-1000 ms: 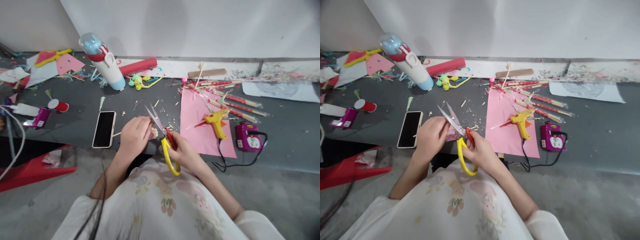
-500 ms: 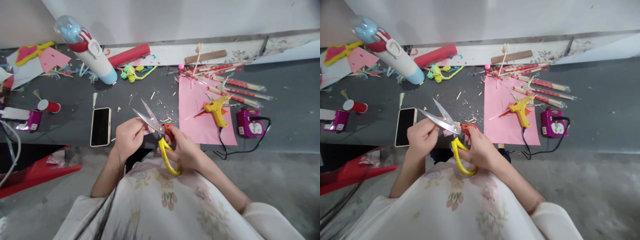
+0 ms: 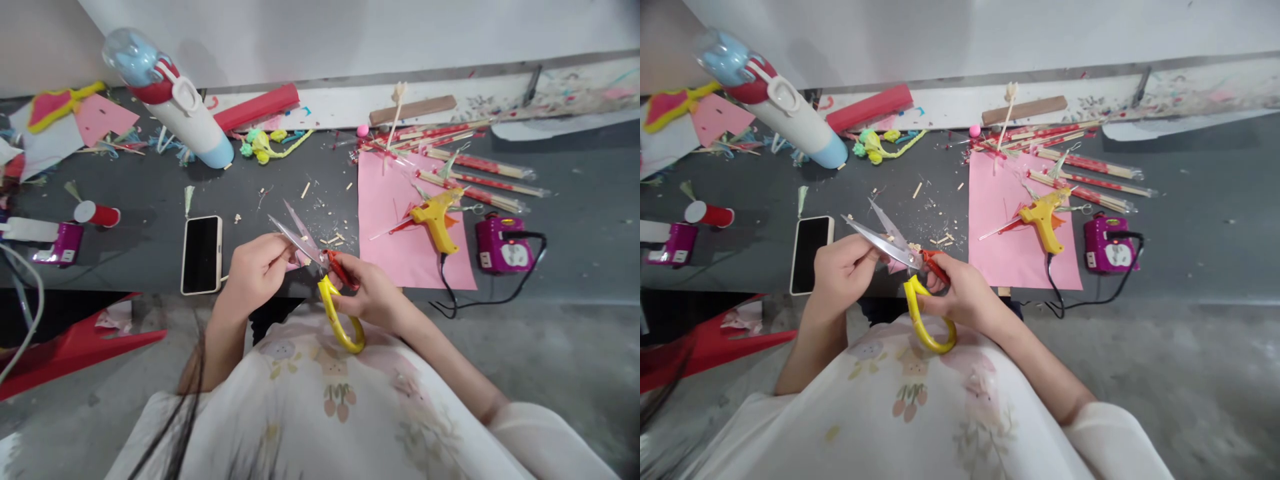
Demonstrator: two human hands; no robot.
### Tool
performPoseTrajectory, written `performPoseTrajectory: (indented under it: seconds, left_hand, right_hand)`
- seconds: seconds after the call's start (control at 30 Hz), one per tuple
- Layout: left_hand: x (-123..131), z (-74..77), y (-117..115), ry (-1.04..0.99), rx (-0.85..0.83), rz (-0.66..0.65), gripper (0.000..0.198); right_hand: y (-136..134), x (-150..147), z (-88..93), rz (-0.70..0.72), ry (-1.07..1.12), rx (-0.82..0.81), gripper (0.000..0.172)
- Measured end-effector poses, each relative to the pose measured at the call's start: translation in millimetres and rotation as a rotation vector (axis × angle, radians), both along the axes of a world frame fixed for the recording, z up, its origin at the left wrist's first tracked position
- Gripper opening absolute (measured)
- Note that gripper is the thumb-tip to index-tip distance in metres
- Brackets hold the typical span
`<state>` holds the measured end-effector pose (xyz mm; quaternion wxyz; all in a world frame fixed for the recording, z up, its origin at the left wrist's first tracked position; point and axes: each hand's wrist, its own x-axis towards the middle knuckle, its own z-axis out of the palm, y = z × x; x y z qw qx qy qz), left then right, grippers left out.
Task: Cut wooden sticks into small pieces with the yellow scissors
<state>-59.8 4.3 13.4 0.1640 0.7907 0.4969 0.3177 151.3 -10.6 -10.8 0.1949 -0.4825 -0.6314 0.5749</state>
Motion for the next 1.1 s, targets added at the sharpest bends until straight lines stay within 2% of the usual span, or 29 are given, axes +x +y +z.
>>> performPoseTrajectory:
  seconds: [0.17,0.4,0.5,0.7,0.8,1.1]
  left_hand:
    - [2,3.4,11,0.057,-0.065,0.014,0.025]
    - [9,6.7,30,0.078,-0.202,-0.046,0.029]
    - [9,6.6,35,0.028,-0.253,-0.084,0.032]
    - [8,9.2,40,-0.193,-0.508,-0.159,0.03]
    - [7,11.0,40,-0.235,-0.584,-0.198,0.029]
    - [5,13.2,41,-0.236,-0.595,-0.237,0.028]
  right_hand:
    - [-3,-3,-13.8,-0.083,0.121,-0.112,0.027]
    - [-4,-5,-29.5,-0.142,0.201,-0.119,0.026]
    - [-5,-5,-26.9,-0.14,0.193,-0.126,0.025]
    - [-7,-4,-14.4,-0.14,0.059,-0.032,0.025]
    - [-8,-4,-10.2,-0.143,0.03,-0.022,0.026]
    - [-8,0,-7.4,-0.109,-0.012,-0.007,0.026]
